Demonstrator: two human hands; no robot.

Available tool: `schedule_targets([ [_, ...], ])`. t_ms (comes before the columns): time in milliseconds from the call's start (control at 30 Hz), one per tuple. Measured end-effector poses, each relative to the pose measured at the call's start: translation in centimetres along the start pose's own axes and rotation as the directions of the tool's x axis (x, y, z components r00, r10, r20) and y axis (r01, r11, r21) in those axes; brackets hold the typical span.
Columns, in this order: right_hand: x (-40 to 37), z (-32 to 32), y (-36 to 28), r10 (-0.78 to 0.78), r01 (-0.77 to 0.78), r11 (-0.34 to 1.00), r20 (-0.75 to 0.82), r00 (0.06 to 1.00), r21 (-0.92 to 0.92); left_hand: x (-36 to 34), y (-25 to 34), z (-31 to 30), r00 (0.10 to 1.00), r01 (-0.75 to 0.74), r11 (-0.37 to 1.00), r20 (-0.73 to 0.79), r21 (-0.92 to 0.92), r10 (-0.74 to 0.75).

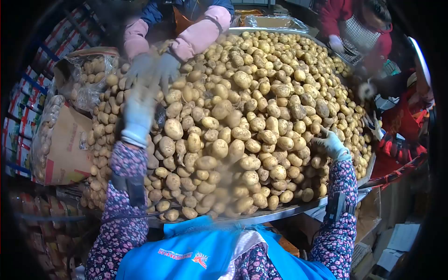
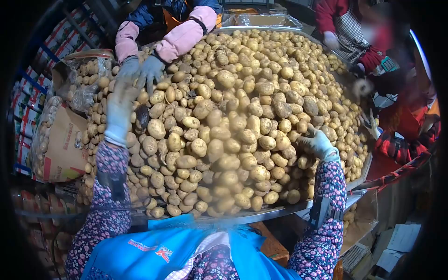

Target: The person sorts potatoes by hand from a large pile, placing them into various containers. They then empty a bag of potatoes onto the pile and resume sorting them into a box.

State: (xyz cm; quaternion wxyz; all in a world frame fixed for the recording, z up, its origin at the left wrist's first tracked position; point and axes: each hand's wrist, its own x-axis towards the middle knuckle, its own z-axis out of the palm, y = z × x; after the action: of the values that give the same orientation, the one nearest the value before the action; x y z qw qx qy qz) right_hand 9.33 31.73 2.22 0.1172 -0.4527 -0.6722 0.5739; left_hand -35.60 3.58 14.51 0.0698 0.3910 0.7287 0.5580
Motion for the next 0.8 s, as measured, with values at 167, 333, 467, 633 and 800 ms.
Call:
schedule_targets([
  [167,2.7,-0.2,3.3,0.007,-0.047,0.859,-0.08,0.997,-0.51,-1.7,-4.9,-3.0,0.932,-0.237,0.784,-0.094,0.574,0.351],
  [333,2.0,1.5,1.0,-0.085,-0.181,0.659,-0.312,0.946,-0.73,-12.8,-0.8,0.7,0.845,-0.533,0.641,0.378,0.552,0.377],
  [467,2.2,1.2,1.1,-0.115,-0.149,0.639,-0.284,0.952,-0.755,-17.5,-1.5,0.4,0.749,-0.656,0.559,0.526,0.507,0.403],
  [633,2.6,1.0,1.0,-0.112,-0.128,0.675,-0.272,0.956,-0.727,-17.4,-1.6,-1.4,0.773,-0.633,0.495,0.454,0.595,0.444],
  [800,2.4,0.7,0.9,-0.143,-0.071,0.677,-0.225,0.964,-0.732,-14.3,-1.7,-3.3,0.832,-0.494,0.469,0.24,0.732,0.5],
])
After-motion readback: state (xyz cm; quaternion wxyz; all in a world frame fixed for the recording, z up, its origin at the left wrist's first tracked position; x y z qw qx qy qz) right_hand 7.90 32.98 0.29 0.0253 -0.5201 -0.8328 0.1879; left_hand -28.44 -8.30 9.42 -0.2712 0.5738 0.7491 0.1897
